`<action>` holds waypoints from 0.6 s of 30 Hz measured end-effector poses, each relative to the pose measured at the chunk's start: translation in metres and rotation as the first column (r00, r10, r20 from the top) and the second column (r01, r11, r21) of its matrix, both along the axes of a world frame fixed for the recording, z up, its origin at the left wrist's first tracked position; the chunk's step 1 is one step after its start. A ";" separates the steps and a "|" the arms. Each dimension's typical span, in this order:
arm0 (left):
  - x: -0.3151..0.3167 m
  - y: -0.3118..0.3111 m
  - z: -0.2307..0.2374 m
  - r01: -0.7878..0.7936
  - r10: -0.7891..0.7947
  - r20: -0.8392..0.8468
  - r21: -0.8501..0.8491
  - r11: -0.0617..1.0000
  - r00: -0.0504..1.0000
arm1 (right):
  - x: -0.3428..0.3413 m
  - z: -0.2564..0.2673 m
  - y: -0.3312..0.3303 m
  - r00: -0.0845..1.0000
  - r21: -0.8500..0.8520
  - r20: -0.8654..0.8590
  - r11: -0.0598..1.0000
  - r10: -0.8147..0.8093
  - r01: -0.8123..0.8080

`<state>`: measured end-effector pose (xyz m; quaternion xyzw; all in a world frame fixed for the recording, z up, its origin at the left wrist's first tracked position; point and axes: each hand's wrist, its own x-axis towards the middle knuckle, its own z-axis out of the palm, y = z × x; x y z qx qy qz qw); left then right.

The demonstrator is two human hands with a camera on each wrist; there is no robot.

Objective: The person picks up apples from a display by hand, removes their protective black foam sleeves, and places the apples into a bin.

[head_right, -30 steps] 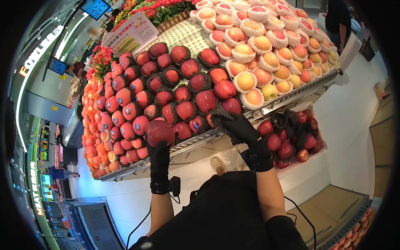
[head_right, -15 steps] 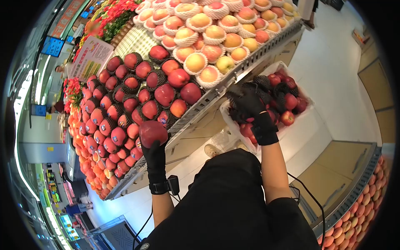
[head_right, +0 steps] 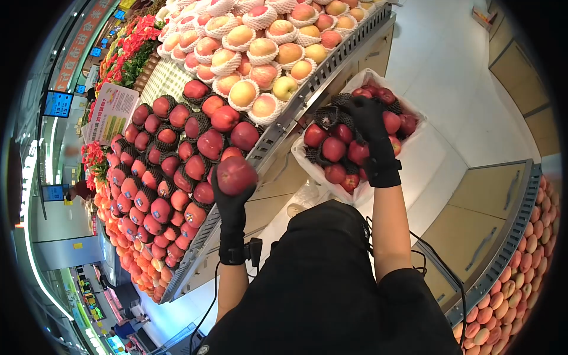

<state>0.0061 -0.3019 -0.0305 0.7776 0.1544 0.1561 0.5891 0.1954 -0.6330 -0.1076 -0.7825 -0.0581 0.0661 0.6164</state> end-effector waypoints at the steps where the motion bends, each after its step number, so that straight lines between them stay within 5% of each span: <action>1: 0.005 -0.010 0.001 0.037 -0.037 0.009 -0.005 0.999 0.999 | -0.003 0.011 0.007 0.996 0.013 0.005 0.996 0.085 -0.086; 3: 0.015 -0.024 -0.003 0.134 -0.134 -0.006 0.005 0.991 0.991 | -0.004 0.014 0.029 0.982 -0.096 -0.003 0.977 0.189 -0.188; 6: 0.025 -0.043 -0.010 0.276 -0.275 -0.014 0.061 0.959 0.961 | -0.010 0.041 0.047 0.810 -0.147 0.016 0.803 0.586 -0.578; 8: 0.031 -0.058 -0.010 0.353 -0.355 -0.004 0.122 0.928 0.935 | -0.018 0.056 0.059 0.771 -0.209 0.038 0.760 0.636 -0.616; 9: 0.035 -0.061 -0.020 0.372 -0.372 -0.026 0.021 0.928 0.928 | -0.024 0.060 0.064 0.750 -0.240 0.047 0.736 0.660 -0.633; 12: 0.042 -0.077 -0.029 0.458 -0.459 -0.029 -0.047 0.888 0.888 | -0.052 0.066 0.075 0.745 -0.090 -0.028 0.740 0.667 -0.666; 13: 0.045 -0.080 -0.038 0.468 -0.470 -0.012 0.117 0.876 0.883 | -0.056 0.054 0.081 0.717 -0.005 0.123 0.723 0.686 -0.691; 14: 0.046 -0.082 -0.045 0.471 -0.472 -0.011 0.108 0.876 0.881 | -0.067 0.043 0.082 0.753 0.180 0.122 0.732 0.647 -0.658; 16: 0.046 -0.086 -0.053 0.474 -0.474 -0.015 0.088 0.876 0.880 | -0.083 0.046 0.075 0.808 0.204 -0.131 0.813 0.574 -0.545; 18: 0.047 -0.092 -0.057 0.502 -0.504 -0.028 -0.056 0.863 0.863 | -0.090 0.021 0.071 0.889 0.096 -0.076 0.891 0.451 -0.443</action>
